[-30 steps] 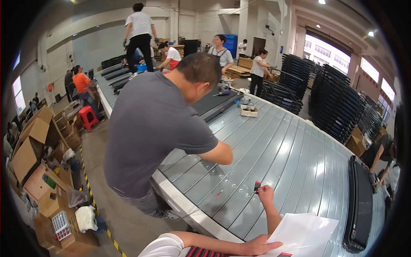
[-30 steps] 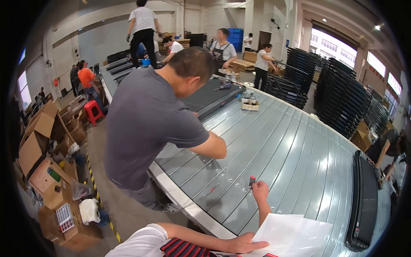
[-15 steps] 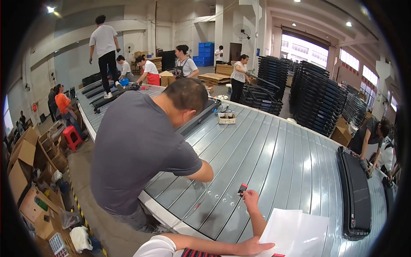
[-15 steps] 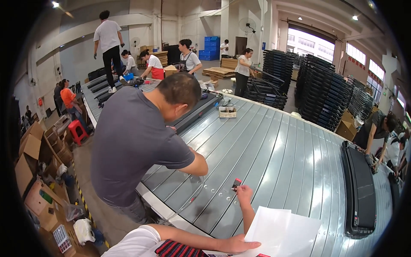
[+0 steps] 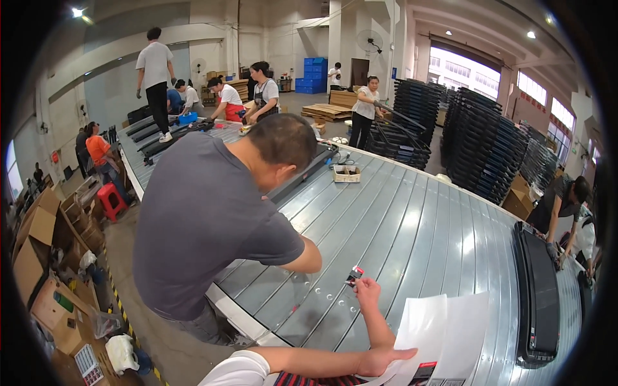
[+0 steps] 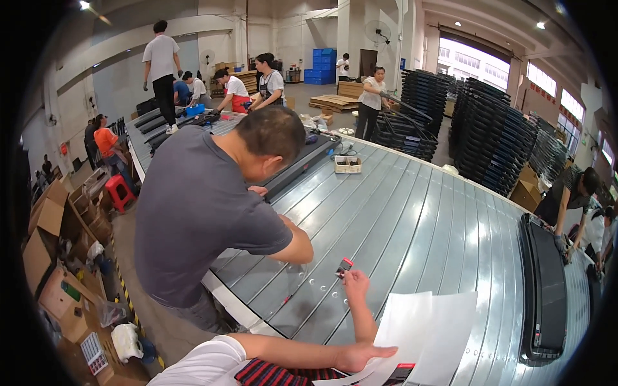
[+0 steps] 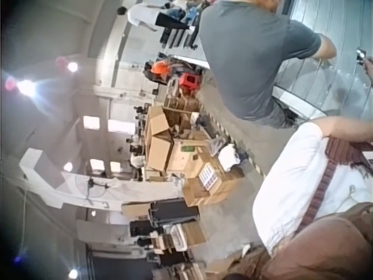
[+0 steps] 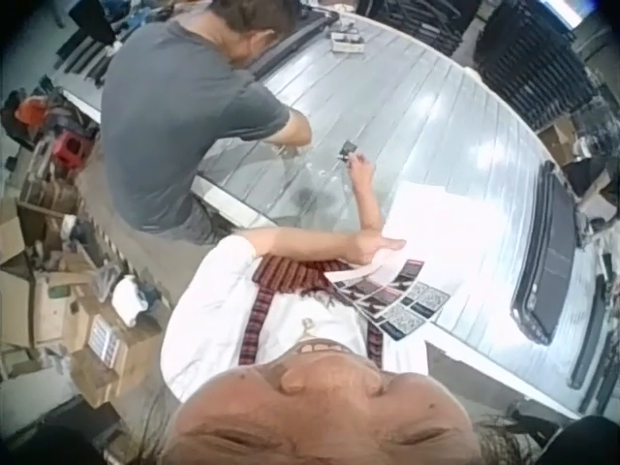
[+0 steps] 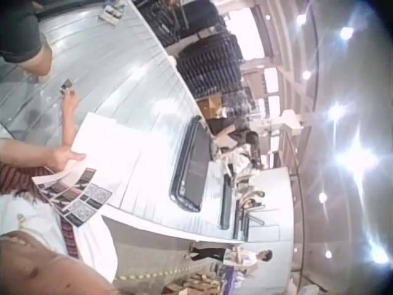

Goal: Applying product warning labels and QR code stickers to treadmill frames on a factory assembly line.

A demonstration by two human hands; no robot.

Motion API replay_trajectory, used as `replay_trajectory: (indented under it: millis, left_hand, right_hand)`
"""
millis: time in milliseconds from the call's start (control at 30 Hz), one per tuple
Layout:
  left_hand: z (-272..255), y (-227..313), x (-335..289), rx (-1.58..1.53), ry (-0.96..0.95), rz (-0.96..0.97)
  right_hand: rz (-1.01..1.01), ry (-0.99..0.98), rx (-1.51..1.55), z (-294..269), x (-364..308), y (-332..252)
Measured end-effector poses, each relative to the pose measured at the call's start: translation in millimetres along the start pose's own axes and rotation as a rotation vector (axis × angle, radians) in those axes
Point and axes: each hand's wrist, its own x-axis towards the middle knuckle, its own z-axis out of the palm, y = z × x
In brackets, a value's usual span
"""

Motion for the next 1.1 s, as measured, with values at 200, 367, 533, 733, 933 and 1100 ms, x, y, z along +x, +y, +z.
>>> replay_trajectory:
  millis: [200,367,533,733,933,1100]
  left_hand:
    - [-3.5,-13.5,-25.5,-0.126,0.033,-0.072]
    - [-16.4,-39.2,-17.2,-0.134,0.168,-0.035]
    - [-16.4,-51.6,-6.0,0.022,0.28,0.045]
    - [-13.7,-41.5,-6.1,0.023,0.296,0.089]
    - [-34.8,-4.1,-32.8,0.118,0.604,0.348]
    - [-70.6,8.2,-74.5,-0.056,0.777,0.59]
  right_hand:
    - [0.126,0.161,0.143,-25.1,15.0,-5.5]
    - [0.152,0.224,0.165,-57.9,15.1,-1.2]
    - [0.179,0.241,0.168,-111.6,20.4,10.4]
    - [0.184,0.165,-0.139,-162.0,3.5,50.8]
    - [0.242,0.202,0.005,-162.7,-23.9,40.1]
    - [0.289,0.195,0.142,-131.0,-44.4,30.8]
